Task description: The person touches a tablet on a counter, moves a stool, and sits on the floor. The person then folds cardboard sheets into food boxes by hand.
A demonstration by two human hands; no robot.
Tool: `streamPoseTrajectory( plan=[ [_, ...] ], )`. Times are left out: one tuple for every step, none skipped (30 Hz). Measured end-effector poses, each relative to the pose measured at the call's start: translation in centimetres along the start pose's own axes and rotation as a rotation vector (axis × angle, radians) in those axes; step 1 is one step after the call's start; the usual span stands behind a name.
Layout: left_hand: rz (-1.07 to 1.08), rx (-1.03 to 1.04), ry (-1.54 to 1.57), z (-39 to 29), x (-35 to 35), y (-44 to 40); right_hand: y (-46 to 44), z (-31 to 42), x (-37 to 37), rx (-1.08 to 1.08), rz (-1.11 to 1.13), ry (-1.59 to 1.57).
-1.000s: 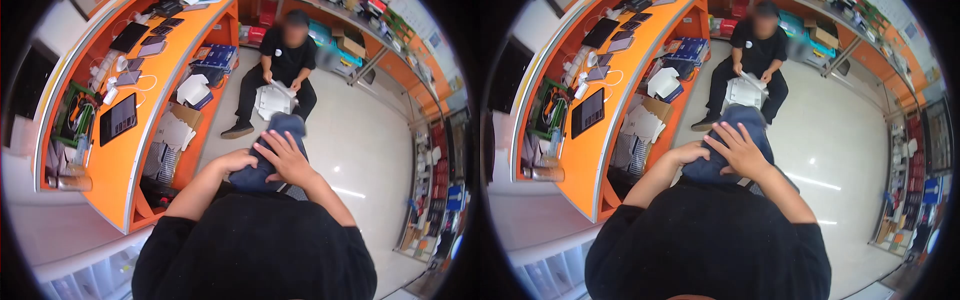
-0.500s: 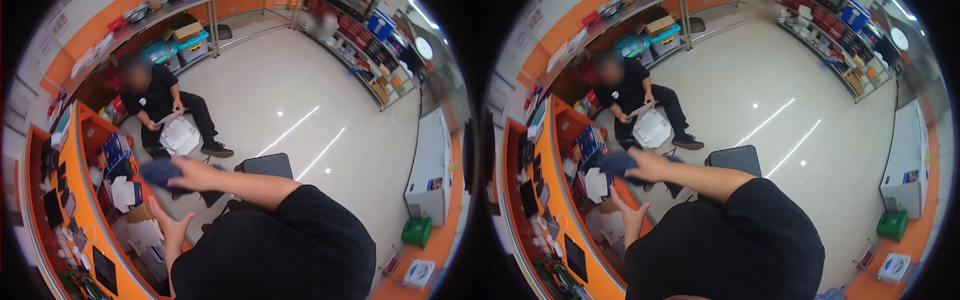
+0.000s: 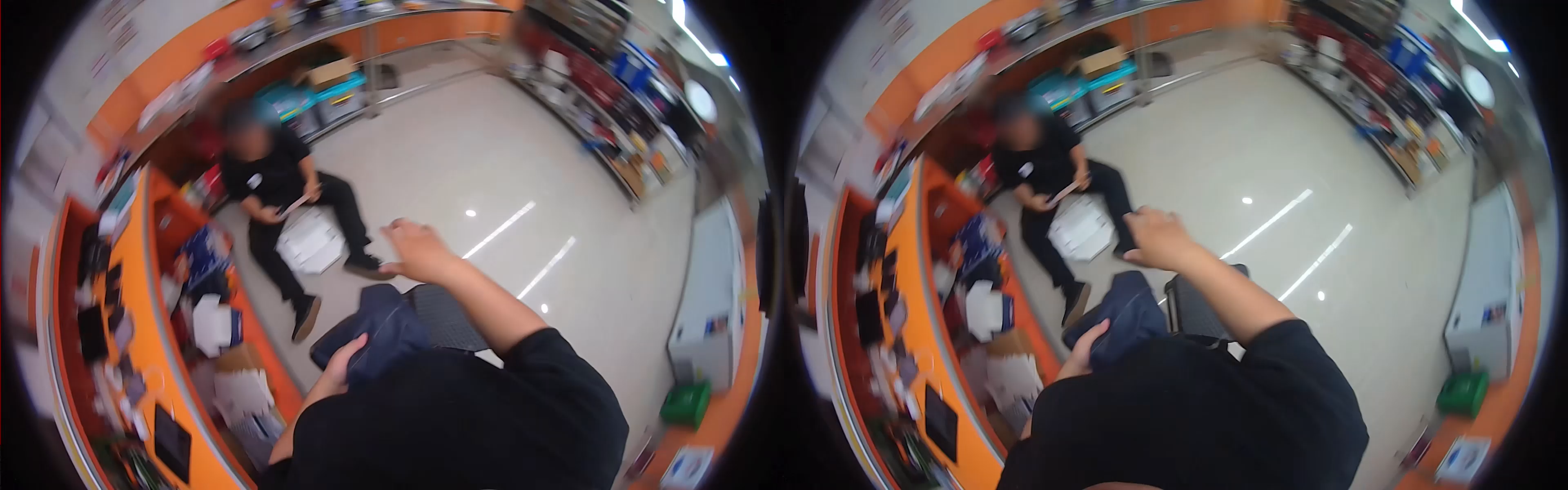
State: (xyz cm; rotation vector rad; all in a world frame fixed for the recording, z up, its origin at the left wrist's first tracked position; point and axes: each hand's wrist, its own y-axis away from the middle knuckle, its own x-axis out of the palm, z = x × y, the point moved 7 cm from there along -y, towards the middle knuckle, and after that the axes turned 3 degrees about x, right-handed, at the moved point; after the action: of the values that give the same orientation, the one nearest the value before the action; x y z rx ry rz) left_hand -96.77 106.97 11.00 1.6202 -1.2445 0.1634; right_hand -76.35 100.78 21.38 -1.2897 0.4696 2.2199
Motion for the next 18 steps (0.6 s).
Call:
streamPoseTrajectory(
  plan=[
    [0.019,-0.056,0.073,0.2,-0.4,0.2,0.1,0.9,-0.2,-0.102,-0.079,-0.056],
    [0.033,-0.102,0.162,0.2,-0.8,0.4,0.3,3.2,0.3,-0.255,0.03,-0.269],
    [0.08,-0.058,0.235,-0.2,-0.7,0.7,0.6,5.7,0.4,-0.395,0.16,-0.488],
    [0.097,-0.05,0.28,-1.1,-0.2,1.7,1.1,7.9,1.9,-0.517,0.294,-0.369],
    [0.077,0.029,0.231,-1.5,-1.2,1.8,2.0,10.0,3.6,-0.647,0.409,-0.244],
    [0.008,0.127,0.224,-2.6,-1.4,2.6,2.7,11.4,5.9,-0.679,0.478,-0.045],
    [-0.03,0.12,0.256,-2.2,-3.0,2.7,2.3,12.3,7.8,-0.632,0.554,-0.149],
    [-0.102,0.174,0.245,-2.3,-5.1,3.0,1.6,13.0,10.4,-0.568,0.626,-0.24],
    [-0.169,0.217,0.227,-2.2,-7.0,3.3,1.1,13.2,12.7,-0.489,0.694,-0.321],
    [-0.247,0.217,0.197,-1.7,-9.7,3.6,0.7,13.8,14.4,-0.508,0.67,-0.332],
    [-0.316,0.207,0.162,-1.2,-12.4,4.1,0.4,14.3,16.5,-0.446,0.733,-0.355],
    [-0.447,0.253,0.089,-1.3,-14.6,5.2,0.3,14.8,18.3,-0.376,0.794,-0.375],
    [-0.514,0.283,0.032,-1.6,-15.8,6.9,0.4,15.0,20.2,-0.302,0.852,-0.389],
    [-0.573,0.375,-0.207,-2.5,-17.2,8.3,0.2,15.2,21.7,-0.314,0.755,-0.449],
    [-0.629,0.462,-0.45,-3.0,-17.9,9.4,0.0,14.9,22.8,-0.202,0.759,-0.467],
    [-0.859,0.497,-0.727,-3.6,-17.8,11.5,-0.5,14.9,23.8,-0.093,0.761,-0.477],
    [-1.087,0.515,-1.011,-4.1,-17.0,13.8,-0.9,14.8,24.9,0.015,0.758,-0.48],
    [-1.312,0.509,-1.301,-4.8,-15.4,15.9,-1.8,12.4,28.6,0.124,0.71,-0.587]
  ],
)
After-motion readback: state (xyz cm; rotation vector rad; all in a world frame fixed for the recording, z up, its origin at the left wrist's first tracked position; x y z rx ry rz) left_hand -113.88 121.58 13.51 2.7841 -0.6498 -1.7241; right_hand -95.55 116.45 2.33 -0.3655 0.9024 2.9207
